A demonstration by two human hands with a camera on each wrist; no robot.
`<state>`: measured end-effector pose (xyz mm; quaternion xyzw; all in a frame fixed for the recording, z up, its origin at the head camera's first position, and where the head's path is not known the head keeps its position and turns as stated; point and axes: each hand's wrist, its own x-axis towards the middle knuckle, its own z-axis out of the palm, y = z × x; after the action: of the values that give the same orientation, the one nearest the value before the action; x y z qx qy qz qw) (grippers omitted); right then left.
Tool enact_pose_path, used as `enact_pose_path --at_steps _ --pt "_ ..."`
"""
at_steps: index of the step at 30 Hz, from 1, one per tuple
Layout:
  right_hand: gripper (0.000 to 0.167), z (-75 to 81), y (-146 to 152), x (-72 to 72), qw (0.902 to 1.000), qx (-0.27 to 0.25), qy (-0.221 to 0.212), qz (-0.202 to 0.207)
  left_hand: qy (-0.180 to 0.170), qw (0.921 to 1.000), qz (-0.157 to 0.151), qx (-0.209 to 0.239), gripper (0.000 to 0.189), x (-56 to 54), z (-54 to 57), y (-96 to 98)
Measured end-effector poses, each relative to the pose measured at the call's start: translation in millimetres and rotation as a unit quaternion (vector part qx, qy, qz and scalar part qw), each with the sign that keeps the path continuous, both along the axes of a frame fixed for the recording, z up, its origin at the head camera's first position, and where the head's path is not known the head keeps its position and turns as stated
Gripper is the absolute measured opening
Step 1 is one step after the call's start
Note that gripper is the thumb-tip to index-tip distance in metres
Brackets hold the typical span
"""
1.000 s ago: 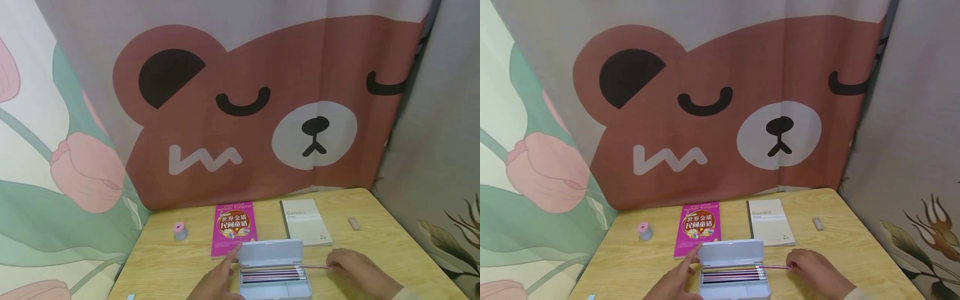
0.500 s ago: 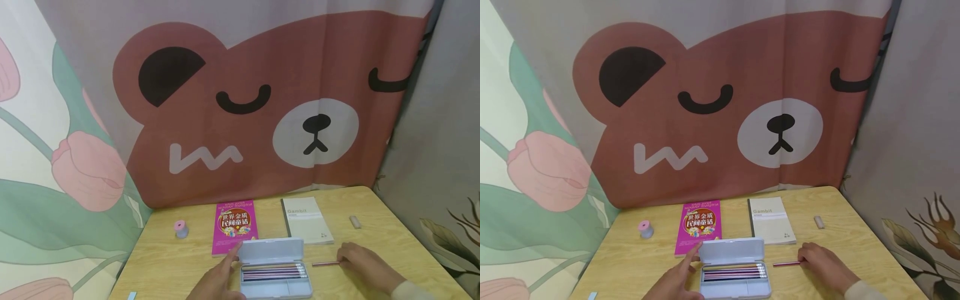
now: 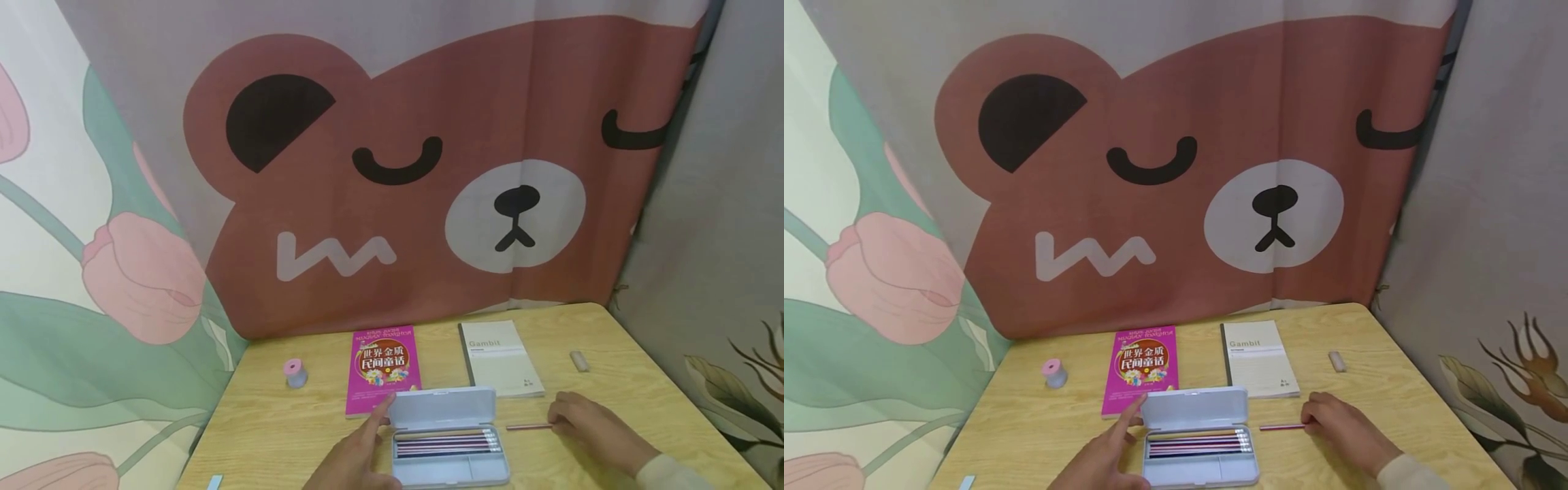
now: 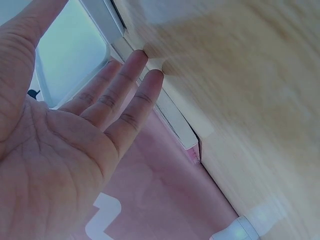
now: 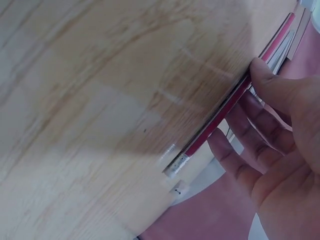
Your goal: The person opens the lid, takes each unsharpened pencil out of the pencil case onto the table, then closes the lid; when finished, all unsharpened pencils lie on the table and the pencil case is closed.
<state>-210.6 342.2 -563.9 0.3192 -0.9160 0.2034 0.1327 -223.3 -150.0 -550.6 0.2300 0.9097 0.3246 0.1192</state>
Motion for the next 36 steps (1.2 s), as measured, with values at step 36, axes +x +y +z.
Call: enact_pose_path --at_steps 36 --pt "0.026 2.8 -174.0 1.8 0.9900 0.079 0.085 0.081 -0.015 0.9998 0.006 0.009 0.135 1.3 4.5 0.2"
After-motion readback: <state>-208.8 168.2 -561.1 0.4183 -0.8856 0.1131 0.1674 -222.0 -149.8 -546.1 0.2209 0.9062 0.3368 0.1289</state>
